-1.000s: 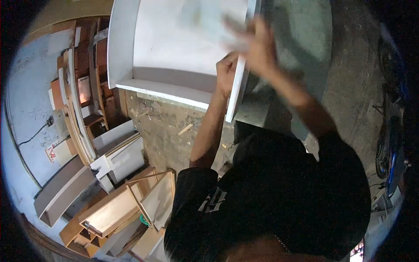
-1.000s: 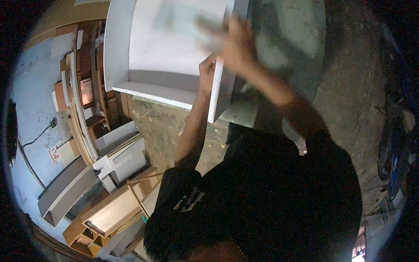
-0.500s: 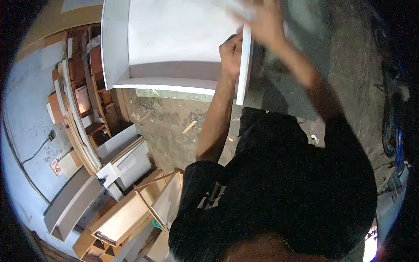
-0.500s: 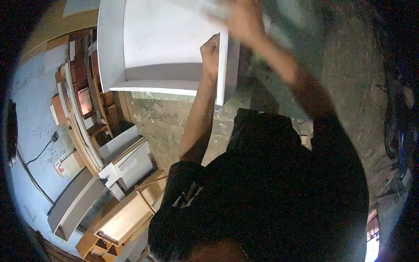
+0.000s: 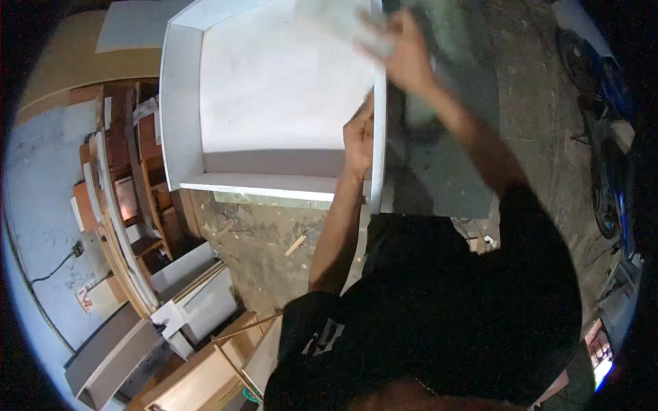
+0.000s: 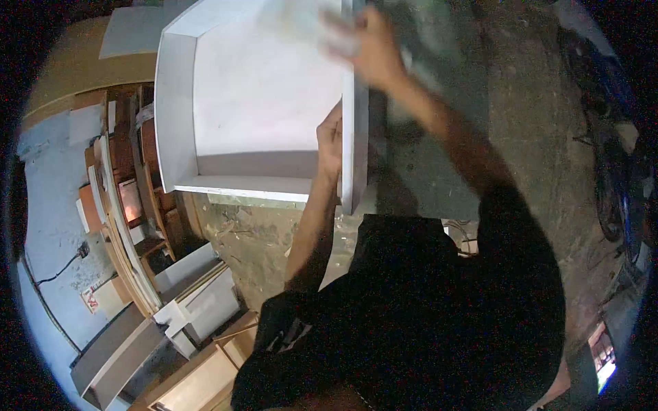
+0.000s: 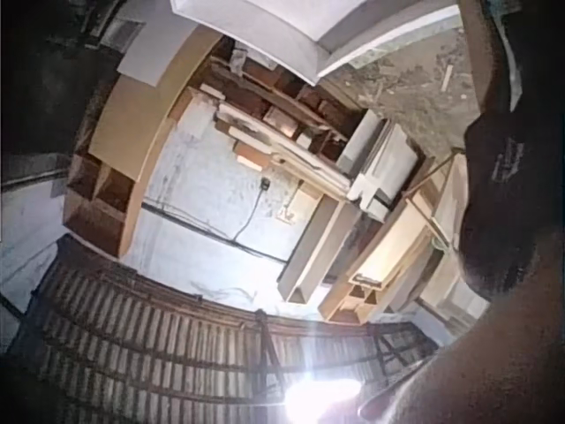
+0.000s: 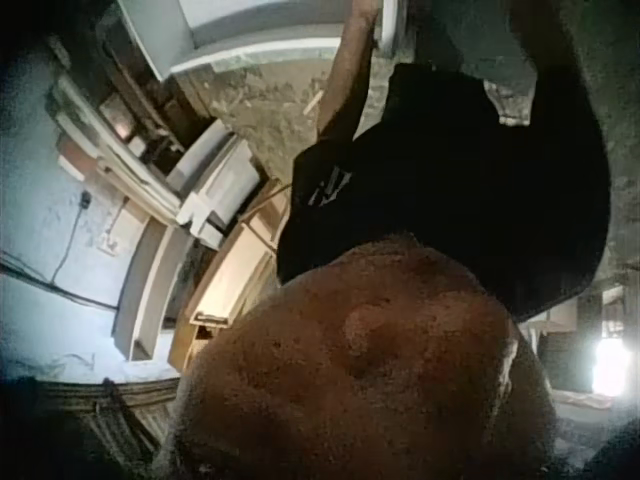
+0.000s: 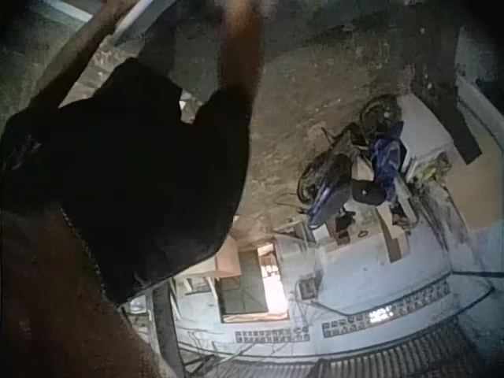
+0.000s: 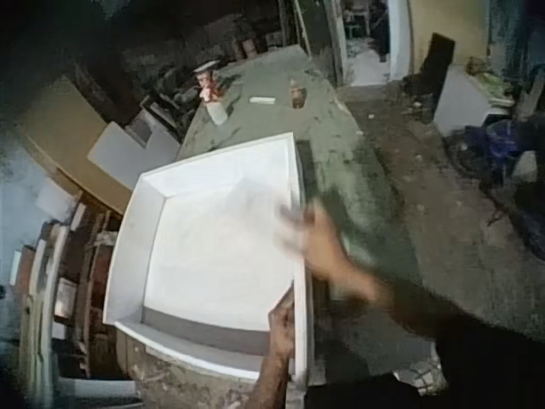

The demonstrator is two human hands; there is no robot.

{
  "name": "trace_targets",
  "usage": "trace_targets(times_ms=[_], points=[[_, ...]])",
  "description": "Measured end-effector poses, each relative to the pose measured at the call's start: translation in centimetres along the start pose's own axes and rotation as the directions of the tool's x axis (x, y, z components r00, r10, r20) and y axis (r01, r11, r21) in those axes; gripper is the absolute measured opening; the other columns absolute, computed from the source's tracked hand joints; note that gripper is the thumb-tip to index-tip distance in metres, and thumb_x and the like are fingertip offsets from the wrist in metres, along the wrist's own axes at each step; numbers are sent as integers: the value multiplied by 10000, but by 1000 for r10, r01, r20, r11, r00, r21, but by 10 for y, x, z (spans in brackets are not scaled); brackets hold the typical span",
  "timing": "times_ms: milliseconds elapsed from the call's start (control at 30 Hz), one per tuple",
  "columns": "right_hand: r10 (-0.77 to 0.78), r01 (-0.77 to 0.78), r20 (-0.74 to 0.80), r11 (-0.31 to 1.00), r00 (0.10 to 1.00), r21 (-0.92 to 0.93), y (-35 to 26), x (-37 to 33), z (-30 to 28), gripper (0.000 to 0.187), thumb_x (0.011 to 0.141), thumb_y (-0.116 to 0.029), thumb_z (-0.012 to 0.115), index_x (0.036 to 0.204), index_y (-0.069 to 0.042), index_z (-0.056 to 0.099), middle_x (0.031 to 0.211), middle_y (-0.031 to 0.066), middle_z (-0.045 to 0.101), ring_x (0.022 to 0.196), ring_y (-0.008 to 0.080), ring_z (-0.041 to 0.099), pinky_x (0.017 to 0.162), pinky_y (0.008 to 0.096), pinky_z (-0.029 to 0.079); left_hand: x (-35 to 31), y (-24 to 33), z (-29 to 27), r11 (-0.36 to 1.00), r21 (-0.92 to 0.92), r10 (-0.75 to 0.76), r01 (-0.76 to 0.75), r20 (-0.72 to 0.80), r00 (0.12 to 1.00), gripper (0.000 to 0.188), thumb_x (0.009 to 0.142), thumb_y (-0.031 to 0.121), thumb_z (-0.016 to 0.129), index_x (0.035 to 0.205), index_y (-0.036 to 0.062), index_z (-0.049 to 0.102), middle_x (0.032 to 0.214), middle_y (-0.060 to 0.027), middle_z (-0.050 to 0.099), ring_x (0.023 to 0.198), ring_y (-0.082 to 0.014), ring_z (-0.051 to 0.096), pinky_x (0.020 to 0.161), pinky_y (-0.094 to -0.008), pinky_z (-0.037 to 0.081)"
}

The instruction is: The person sands the outer edges and corner of a white wooden drawer using a hand sanding block, after spraying a liquid onto the drawer surface.

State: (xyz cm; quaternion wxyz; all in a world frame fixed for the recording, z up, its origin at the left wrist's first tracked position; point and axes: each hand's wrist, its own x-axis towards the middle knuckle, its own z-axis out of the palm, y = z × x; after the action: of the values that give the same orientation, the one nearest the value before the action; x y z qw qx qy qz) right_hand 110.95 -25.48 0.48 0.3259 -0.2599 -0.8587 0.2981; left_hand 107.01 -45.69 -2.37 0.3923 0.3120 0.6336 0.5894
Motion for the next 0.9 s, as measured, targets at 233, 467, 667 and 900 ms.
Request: trace_targets(times_ms=[233, 467, 667, 900], points=[[-7, -3, -128, 997, 992, -79, 28, 50, 14, 587, 865, -537, 681, 1310, -156, 641, 1243, 174, 551, 1114, 290, 570, 922, 417, 488, 5, -7, -11, 1000, -17, 1, -2, -37, 999, 403, 1020, 209, 480, 1362, 13, 564, 1384, -163, 563, 1235, -253, 558, 1043, -353, 451], [-215, 186, 120, 959, 969, 214, -17, -19, -7, 696, 746, -400, 838, 1380, -430, 551, 1135, 98, 511, 1029, 255, 527, 885, 374, 450, 44, -31, -14, 994, -87, 68, -72, -46, 997, 300, 1034, 135, 477, 1246, -22, 618, 993, -81, 678, 871, -112, 601, 820, -274, 523], [-52, 50, -213, 999, 976, -16, 63, 155, 5, 543, 867, -408, 728, 1346, -183, 610, 1083, 211, 557, 961, 315, 559, 825, 432, 474, 56, 2, 0, 979, -177, -106, 100, -28, 994, 376, 1049, 115, 439, 1398, 2, 523, 1097, -40, 675, 900, -74, 592, 799, -225, 502], [-309, 279, 113, 933, 944, 227, -11, -32, -10, 600, 759, -342, 824, 1327, -310, 634, 1091, 102, 483, 975, 264, 510, 941, 432, 444, 70, -32, -19, 974, -109, 184, -198, -126, 975, 415, 1018, 307, 514, 1237, -24, 636, 1016, -75, 695, 940, -156, 621, 870, -338, 508]])
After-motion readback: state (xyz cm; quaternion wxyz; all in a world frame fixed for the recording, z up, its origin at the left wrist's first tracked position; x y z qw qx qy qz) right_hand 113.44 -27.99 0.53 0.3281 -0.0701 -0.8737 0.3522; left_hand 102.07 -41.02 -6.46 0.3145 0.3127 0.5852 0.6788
